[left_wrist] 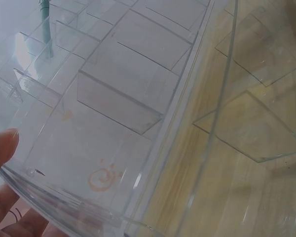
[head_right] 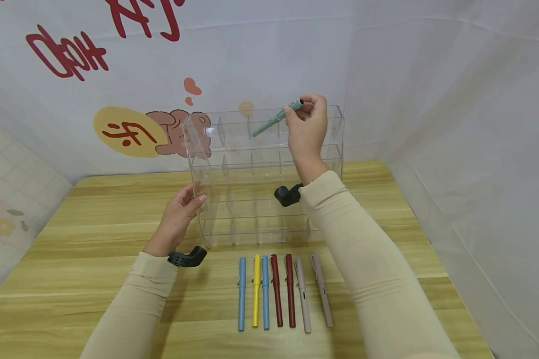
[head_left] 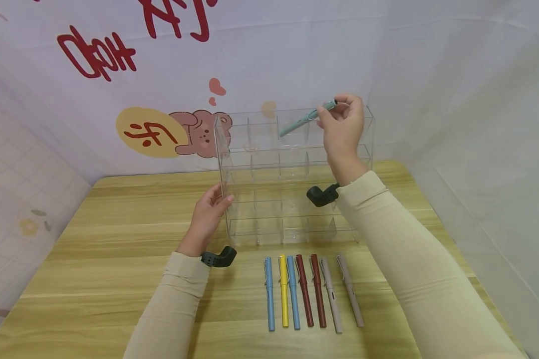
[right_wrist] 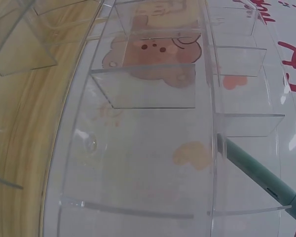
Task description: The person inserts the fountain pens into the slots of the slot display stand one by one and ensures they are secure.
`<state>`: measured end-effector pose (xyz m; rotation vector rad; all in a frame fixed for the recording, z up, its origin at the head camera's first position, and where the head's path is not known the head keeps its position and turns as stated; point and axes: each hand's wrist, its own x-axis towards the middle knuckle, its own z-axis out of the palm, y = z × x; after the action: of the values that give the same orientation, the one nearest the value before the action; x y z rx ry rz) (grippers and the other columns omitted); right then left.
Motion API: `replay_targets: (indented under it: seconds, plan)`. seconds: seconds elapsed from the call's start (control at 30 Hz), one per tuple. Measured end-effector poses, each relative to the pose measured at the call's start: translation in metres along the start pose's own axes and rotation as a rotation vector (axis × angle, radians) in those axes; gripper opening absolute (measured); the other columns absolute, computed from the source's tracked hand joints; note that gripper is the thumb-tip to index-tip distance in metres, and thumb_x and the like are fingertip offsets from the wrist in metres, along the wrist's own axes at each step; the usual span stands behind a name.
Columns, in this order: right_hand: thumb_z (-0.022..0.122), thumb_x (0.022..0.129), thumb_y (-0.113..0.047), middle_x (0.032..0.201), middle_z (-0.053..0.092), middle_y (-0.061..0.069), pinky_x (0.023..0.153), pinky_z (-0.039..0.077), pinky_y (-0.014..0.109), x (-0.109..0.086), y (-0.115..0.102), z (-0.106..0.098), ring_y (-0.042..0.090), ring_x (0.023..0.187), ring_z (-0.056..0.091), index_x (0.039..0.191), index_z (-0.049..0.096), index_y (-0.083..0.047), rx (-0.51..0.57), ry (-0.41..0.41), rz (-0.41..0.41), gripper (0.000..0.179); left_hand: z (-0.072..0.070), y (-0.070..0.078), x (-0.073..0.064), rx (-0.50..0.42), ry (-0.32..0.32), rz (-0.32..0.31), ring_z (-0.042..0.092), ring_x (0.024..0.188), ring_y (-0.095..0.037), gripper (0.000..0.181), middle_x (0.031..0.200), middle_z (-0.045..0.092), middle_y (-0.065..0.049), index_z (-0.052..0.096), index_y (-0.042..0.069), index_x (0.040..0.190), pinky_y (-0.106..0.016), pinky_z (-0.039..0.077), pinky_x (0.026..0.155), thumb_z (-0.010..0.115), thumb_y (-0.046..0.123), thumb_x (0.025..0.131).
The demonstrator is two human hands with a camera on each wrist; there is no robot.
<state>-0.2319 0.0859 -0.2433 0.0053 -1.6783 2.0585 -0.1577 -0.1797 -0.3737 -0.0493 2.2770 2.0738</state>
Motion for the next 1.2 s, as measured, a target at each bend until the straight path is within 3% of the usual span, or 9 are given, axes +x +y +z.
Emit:
replay_targets:
  seconds: [0.43,0.63,0.93,1.2]
  plan:
    - [0.065,0.088,0.002,0.098,0.054,0.003,0.077,0.051,0.025,0.004,0.005,-0.005,0.015,0.091,0.058,0.113,0.047,-0.008,-0.025,-0.02,-0.038,0.032,0.002,0.003,0.003,0.011,0.011,-0.019,0.037,0.137,-0.023,0.055,0.151,0.038,-0.01,0.034,0.008,0.149,-0.045,0.032,0.11,0.055,0.017,0.099]
    - [0.067,0.086,0.002,0.103,0.054,0.003,0.084,0.05,0.026,0.004,0.003,-0.015,0.016,0.098,0.058,0.12,0.047,-0.005,-0.014,-0.026,-0.032,0.04,0.003,0.003,0.004,0.014,0.009,-0.019,0.037,0.138,-0.022,0.056,0.151,0.038,-0.01,0.034,0.009,0.149,-0.045,0.032,0.11,0.056,0.02,0.099]
    - [0.07,0.084,0.001,0.106,0.055,0.002,0.092,0.048,0.027,-0.008,-0.001,-0.045,0.018,0.102,0.058,0.118,0.05,-0.007,-0.067,-0.051,-0.095,0.04,0.003,0.002,0.004,0.012,0.01,-0.026,0.037,0.137,-0.021,0.055,0.151,0.038,-0.008,0.036,0.012,0.148,-0.045,0.033,0.11,0.057,0.021,0.098]
    - [0.068,0.088,-0.005,0.11,0.056,-0.001,0.085,0.048,0.02,-0.035,0.006,-0.089,0.013,0.104,0.058,0.121,0.047,-0.011,-0.273,-0.159,-0.082,0.038,0.001,0.0,0.004,0.012,0.005,-0.026,0.036,0.138,-0.022,0.055,0.151,0.038,-0.009,0.035,0.01,0.148,-0.046,0.032,0.11,0.056,0.021,0.099]
